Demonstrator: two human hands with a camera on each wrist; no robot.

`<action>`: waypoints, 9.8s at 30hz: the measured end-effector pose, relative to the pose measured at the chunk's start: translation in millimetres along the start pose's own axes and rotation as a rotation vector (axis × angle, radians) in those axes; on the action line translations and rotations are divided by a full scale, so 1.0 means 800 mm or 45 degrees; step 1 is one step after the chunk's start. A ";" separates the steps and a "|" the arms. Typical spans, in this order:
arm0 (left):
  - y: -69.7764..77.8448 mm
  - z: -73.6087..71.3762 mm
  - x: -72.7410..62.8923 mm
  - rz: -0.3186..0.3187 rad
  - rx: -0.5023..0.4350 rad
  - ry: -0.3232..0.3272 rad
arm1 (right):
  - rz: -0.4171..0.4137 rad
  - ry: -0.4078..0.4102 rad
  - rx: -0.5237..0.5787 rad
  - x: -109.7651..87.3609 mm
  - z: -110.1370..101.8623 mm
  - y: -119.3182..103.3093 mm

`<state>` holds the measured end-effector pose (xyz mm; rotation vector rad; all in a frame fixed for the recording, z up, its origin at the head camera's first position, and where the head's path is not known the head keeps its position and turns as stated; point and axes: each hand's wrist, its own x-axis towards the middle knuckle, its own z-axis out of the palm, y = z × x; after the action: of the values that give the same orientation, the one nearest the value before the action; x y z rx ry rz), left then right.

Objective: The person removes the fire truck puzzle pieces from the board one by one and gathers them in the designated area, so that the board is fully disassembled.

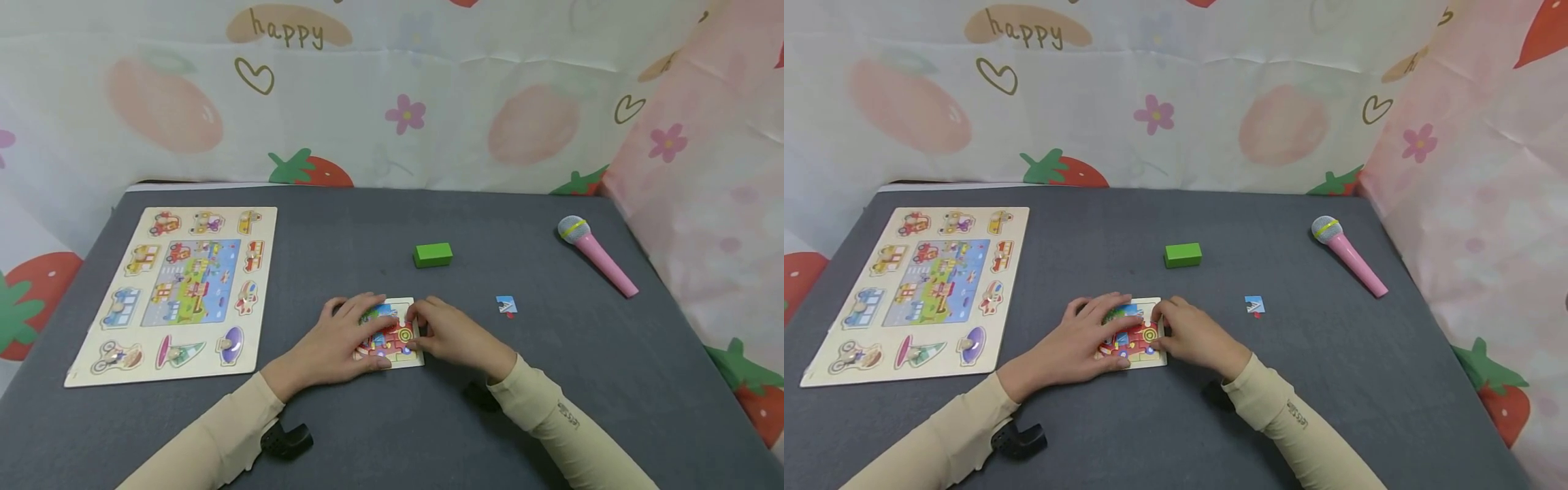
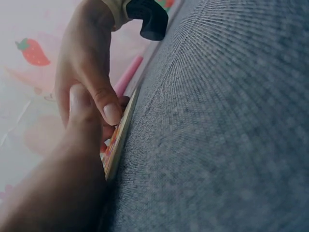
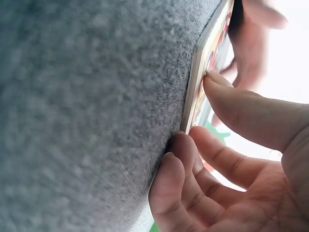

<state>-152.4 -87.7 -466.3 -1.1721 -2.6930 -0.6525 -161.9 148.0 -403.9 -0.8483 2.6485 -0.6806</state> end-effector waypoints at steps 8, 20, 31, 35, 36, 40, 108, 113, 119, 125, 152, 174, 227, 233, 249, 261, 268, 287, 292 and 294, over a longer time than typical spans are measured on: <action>-0.002 -0.001 0.001 0.191 -0.109 -0.016 | 0.010 -0.003 0.029 0.000 0.000 0.001; -0.001 -0.004 0.001 0.206 -0.066 -0.024 | 0.016 -0.007 0.057 0.001 0.000 -0.001; 0.001 -0.006 0.002 0.177 -0.054 -0.006 | 0.040 0.001 0.066 0.000 0.001 -0.004; 0.001 -0.006 0.002 0.170 -0.058 -0.011 | 0.037 0.021 0.072 0.000 0.001 -0.005; 0.001 -0.006 0.002 0.172 -0.060 -0.011 | 0.039 0.027 0.070 0.001 0.001 -0.005; 0.000 -0.006 0.001 0.185 -0.064 -0.012 | 0.047 0.055 0.058 0.003 0.002 -0.005; -0.001 -0.002 0.003 0.192 -0.087 -0.028 | 0.307 0.103 0.429 -0.042 -0.044 0.054; -0.003 -0.001 0.003 0.207 -0.098 0.002 | 0.385 0.118 0.412 -0.075 -0.057 0.085; -0.003 0.001 0.000 0.206 -0.124 0.021 | 0.421 0.136 0.407 -0.107 -0.059 0.115; -0.002 -0.002 -0.001 0.203 -0.119 0.025 | 0.422 0.171 0.402 -0.121 -0.061 0.131; -0.001 -0.004 0.002 0.179 -0.108 -0.006 | 0.436 0.143 0.324 -0.124 -0.067 0.130; -0.001 -0.002 0.003 0.148 -0.103 0.000 | 0.403 0.106 0.155 -0.122 -0.075 0.110; 0.001 0.002 0.005 0.040 -0.094 0.069 | 0.101 -0.052 0.187 -0.021 0.007 -0.014; 0.002 0.000 0.005 0.031 -0.106 0.072 | 0.076 -0.029 0.178 -0.020 0.007 -0.012; 0.004 -0.001 0.005 0.021 -0.099 0.075 | 0.073 0.027 0.139 -0.014 0.009 -0.013; 0.006 -0.002 0.005 0.026 -0.074 0.075 | 0.156 0.010 0.210 -0.008 0.005 -0.018; 0.005 -0.001 0.005 0.008 -0.068 0.042 | 0.120 0.005 0.244 -0.009 0.004 -0.016; 0.003 0.000 0.003 0.019 -0.084 0.060 | 0.302 0.035 0.356 -0.108 -0.055 0.070; 0.003 -0.001 0.003 0.011 -0.101 0.053 | 0.395 0.038 0.370 -0.139 -0.065 0.096; 0.004 0.000 0.004 0.011 -0.105 0.050 | 0.413 0.034 0.361 -0.148 -0.066 0.104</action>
<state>-152.4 -84.0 -464.1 -1.1761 -2.6510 -0.7836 -128.6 297.8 -387.8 -0.3250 2.5422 -0.9496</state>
